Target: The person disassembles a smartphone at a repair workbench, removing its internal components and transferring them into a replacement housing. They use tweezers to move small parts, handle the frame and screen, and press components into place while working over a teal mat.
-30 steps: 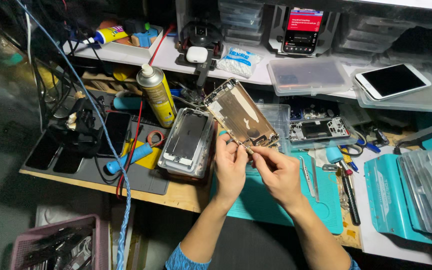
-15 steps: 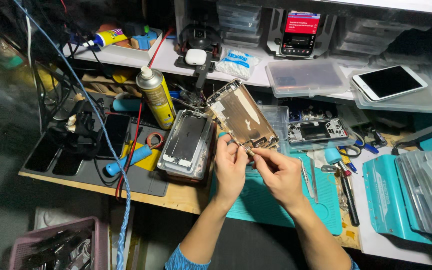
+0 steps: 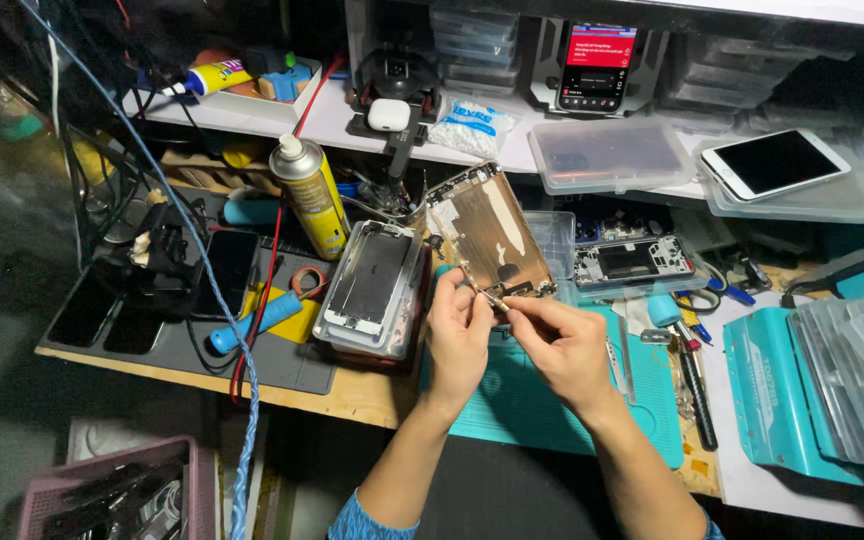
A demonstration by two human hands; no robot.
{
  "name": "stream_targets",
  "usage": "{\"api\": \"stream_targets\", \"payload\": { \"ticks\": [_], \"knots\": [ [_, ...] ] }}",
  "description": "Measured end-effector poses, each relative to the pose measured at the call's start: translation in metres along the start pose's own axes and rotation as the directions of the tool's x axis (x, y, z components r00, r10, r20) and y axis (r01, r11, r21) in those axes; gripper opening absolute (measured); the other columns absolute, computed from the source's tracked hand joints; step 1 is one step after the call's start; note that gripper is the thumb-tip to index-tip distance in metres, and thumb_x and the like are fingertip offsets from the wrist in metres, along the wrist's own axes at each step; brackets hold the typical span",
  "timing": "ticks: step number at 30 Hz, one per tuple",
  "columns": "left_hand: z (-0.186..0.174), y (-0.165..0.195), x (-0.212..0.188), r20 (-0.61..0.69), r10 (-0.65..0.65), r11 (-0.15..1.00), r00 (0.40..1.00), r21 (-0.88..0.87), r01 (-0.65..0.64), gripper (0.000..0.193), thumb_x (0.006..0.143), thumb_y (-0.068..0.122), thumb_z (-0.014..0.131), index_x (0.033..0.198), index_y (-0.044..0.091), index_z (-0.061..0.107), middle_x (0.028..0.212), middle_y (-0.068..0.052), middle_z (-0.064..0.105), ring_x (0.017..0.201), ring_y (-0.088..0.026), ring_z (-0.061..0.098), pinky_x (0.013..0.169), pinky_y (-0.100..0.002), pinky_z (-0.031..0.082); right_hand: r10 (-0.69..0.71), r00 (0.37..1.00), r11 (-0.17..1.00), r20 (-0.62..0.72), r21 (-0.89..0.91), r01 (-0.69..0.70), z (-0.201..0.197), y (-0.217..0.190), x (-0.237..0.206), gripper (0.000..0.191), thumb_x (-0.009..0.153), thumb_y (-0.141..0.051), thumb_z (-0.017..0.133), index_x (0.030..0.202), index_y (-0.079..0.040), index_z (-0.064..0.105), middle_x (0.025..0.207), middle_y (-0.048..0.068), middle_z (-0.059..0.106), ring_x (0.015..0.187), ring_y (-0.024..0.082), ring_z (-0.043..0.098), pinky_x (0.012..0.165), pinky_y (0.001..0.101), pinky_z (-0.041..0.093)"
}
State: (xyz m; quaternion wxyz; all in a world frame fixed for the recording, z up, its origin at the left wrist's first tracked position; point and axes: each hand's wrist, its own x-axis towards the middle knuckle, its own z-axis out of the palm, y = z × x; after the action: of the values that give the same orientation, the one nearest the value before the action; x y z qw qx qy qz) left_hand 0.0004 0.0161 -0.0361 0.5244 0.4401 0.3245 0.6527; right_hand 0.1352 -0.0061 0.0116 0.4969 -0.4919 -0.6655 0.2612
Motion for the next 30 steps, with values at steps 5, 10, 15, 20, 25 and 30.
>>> {"api": "stream_targets", "payload": {
  "ticks": [5,10,15,20,25,30],
  "knots": [
    [-0.002,0.0,0.001,0.012,0.012,0.997,1.0,0.07,-0.013,0.032,0.104,0.0,0.049,0.135,-0.006,0.044,0.109,-0.014,0.071,0.094,-0.014,0.07,0.078,-0.029,0.063,0.03,1.0,0.999,0.008,0.015,-0.03,-0.003,0.0,0.001,0.019,0.091,-0.004,0.071,0.108,0.001,0.077,0.09,0.01,0.081,0.076,0.011,0.076,0.066,0.0232,0.059],
    [-0.002,-0.001,0.0,0.016,0.023,0.997,1.0,0.073,-0.024,0.031,0.105,0.001,0.05,0.134,-0.007,0.043,0.106,-0.014,0.071,0.093,-0.014,0.07,0.079,-0.029,0.064,0.032,0.999,0.999,0.014,0.025,-0.032,-0.003,-0.001,0.001,0.019,0.092,-0.004,0.071,0.108,0.002,0.076,0.09,0.01,0.08,0.077,0.011,0.077,0.067,0.0232,0.06],
    [-0.002,0.001,0.0,0.013,0.02,0.997,1.0,0.068,-0.021,0.031,0.104,0.001,0.051,0.133,-0.007,0.044,0.106,-0.014,0.071,0.092,-0.014,0.07,0.079,-0.03,0.064,0.036,0.999,0.998,0.014,0.042,-0.036,-0.002,-0.002,0.001,0.019,0.092,-0.004,0.071,0.109,0.002,0.076,0.091,0.01,0.08,0.078,0.011,0.077,0.068,0.0232,0.06],
    [-0.002,0.003,0.001,0.019,0.01,0.998,1.0,0.069,-0.011,0.031,0.104,0.001,0.05,0.134,-0.006,0.044,0.108,-0.014,0.071,0.094,-0.014,0.07,0.078,-0.028,0.062,-0.019,1.0,1.0,-0.003,-0.014,0.019,-0.003,-0.004,0.001,0.018,0.09,-0.004,0.072,0.107,0.001,0.076,0.088,0.008,0.08,0.074,0.009,0.075,0.063,0.0218,0.057],
    [-0.002,-0.001,0.001,0.019,0.011,1.0,1.0,0.026,-0.012,0.031,0.105,0.001,0.051,0.134,-0.006,0.043,0.11,-0.014,0.071,0.094,-0.013,0.069,0.078,-0.028,0.062,-0.024,1.0,0.995,-0.019,-0.095,0.022,-0.004,-0.008,0.002,0.017,0.087,-0.004,0.075,0.104,-0.001,0.078,0.077,0.006,0.075,0.059,0.007,0.063,0.052,0.0225,0.047],
    [-0.002,-0.004,0.002,0.021,0.004,1.0,1.0,0.018,-0.004,0.032,0.105,0.0,0.05,0.136,-0.006,0.043,0.113,-0.015,0.071,0.098,-0.016,0.071,0.079,-0.028,0.063,-0.056,0.998,0.997,-0.022,-0.049,0.054,-0.004,-0.013,0.001,0.018,0.089,-0.004,0.074,0.107,-0.002,0.077,0.083,0.004,0.075,0.062,0.004,0.063,0.054,0.021,0.047]
  ]
}}
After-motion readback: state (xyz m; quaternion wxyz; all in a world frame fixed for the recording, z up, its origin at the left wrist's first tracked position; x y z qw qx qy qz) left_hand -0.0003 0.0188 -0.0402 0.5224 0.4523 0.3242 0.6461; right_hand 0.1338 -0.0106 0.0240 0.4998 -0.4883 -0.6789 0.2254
